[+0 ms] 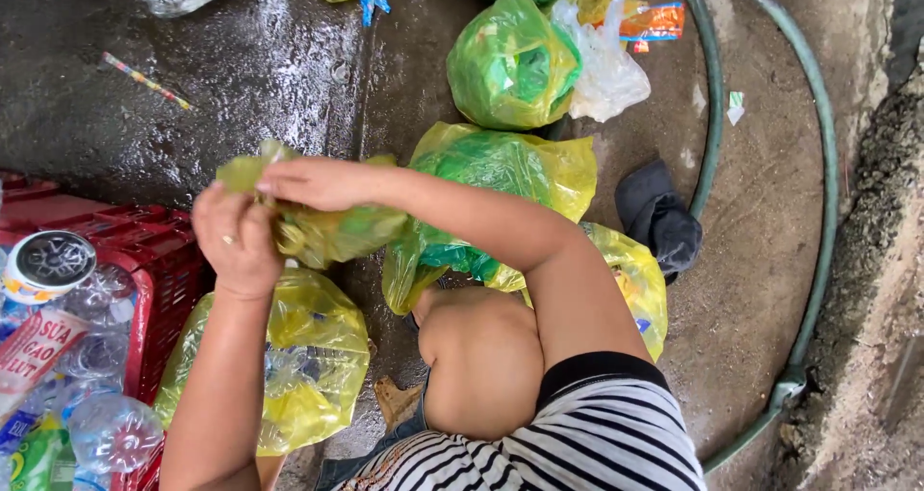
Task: The person sits on the ground and sorts plastic bottles and cans from multiple plastic bags into a red crate. They repeatedly open bags, remove bottles and cans, and place them into the crate.
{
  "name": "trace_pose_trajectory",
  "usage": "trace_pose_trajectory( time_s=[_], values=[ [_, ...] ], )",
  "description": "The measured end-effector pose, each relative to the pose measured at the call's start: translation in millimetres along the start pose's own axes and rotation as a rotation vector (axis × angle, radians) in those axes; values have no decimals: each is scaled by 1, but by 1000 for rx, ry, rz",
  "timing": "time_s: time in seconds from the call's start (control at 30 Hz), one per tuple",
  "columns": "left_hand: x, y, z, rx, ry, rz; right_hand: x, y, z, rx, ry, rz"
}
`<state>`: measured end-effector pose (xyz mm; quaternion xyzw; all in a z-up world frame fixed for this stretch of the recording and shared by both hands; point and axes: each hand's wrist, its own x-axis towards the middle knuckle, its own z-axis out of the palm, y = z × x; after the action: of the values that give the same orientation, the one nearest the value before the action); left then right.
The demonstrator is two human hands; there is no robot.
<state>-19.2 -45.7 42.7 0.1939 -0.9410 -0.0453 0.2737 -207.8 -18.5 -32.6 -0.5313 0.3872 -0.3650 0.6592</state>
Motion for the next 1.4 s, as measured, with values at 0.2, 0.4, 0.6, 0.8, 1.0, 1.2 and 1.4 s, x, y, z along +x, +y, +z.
trace_pose_trajectory(
  time_s=[0.2,0.4,0.6,0.8,1.0,1.2,1.4],
  values=[
    [-7,-14,3,178,-97,-106,-29,-36,-38,-840,333,-287],
    [-106,-25,50,205,-307,-292,-71,56,-124,-1174,398,-2],
    [-41,-11,54,-323,-211,-1011,-42,-17,-74,-1186,311,130],
    [-1,1,39,-862,-158,-1037,-3,-30,1,-1039,11,262],
    [-58,38,21,-532,-269,-974,20,58,10,-819,130,345],
    [-137,90,54,-587,-764,-1240,0,87,-38,-638,509,-12],
    [-149,87,97,-715,-885,-1076,-99,76,-85,-199,794,-314]
  ],
)
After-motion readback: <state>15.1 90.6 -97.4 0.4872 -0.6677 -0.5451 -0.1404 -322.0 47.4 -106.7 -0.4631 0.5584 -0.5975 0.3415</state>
